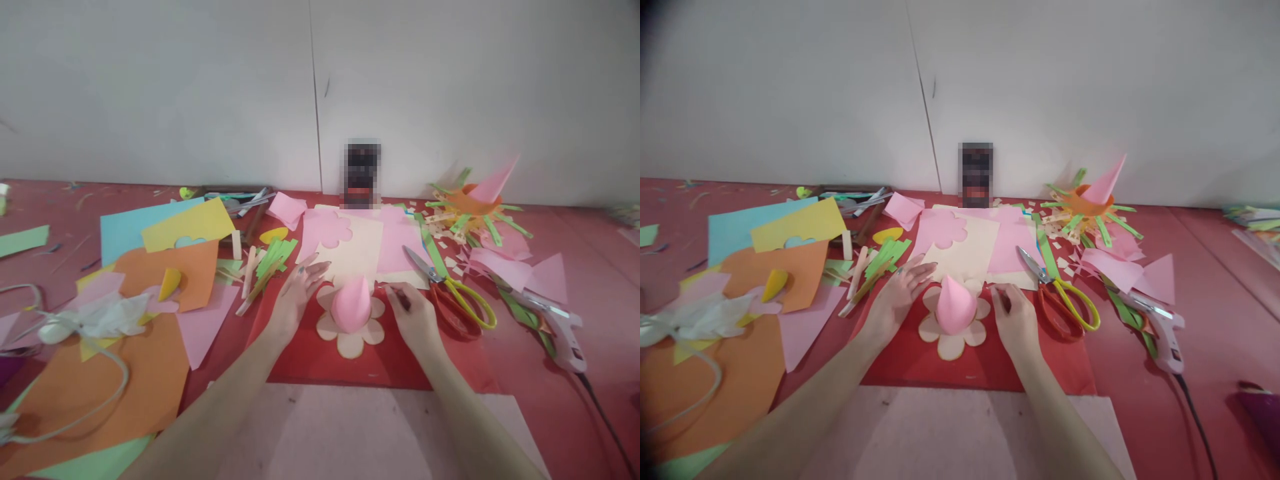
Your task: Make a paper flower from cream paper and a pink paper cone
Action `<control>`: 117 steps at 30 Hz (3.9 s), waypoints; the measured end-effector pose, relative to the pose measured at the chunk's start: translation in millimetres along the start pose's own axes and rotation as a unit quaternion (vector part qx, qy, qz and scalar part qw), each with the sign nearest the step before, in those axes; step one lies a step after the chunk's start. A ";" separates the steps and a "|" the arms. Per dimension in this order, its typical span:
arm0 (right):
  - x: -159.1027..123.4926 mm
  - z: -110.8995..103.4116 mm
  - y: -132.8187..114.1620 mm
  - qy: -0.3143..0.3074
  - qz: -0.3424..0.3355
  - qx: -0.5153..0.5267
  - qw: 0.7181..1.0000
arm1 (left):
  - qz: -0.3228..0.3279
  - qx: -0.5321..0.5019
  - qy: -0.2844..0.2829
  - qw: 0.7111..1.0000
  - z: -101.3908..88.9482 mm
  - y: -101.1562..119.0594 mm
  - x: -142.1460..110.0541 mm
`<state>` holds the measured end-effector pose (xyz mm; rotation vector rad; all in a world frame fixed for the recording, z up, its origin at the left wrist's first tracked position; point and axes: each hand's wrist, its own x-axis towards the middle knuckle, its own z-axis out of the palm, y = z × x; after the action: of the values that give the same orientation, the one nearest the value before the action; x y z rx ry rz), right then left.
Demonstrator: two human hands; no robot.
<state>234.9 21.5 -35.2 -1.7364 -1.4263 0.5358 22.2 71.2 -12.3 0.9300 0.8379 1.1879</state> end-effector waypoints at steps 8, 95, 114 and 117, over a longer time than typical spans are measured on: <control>-2.9 -2.0 -8.1 0.017 0.024 0.036 0.999 | -0.050 -0.069 0.048 0.995 3.7 7.1 0.0; -0.9 -1.0 -6.9 -0.035 -0.001 -0.021 0.999 | 0.159 0.624 -0.227 0.730 10.7 -5.0 -14.6; -3.2 -5.3 -11.2 -0.152 0.018 0.160 0.975 | 0.181 0.644 -0.210 0.713 6.4 -9.6 -14.6; -2.6 -6.1 -11.7 -0.165 0.014 0.163 0.973 | 0.170 0.633 -0.219 0.722 5.6 -8.4 -14.3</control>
<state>231.7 17.5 -22.8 -1.4517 -1.4404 1.0507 27.9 55.3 -17.1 2.4709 1.0760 0.4607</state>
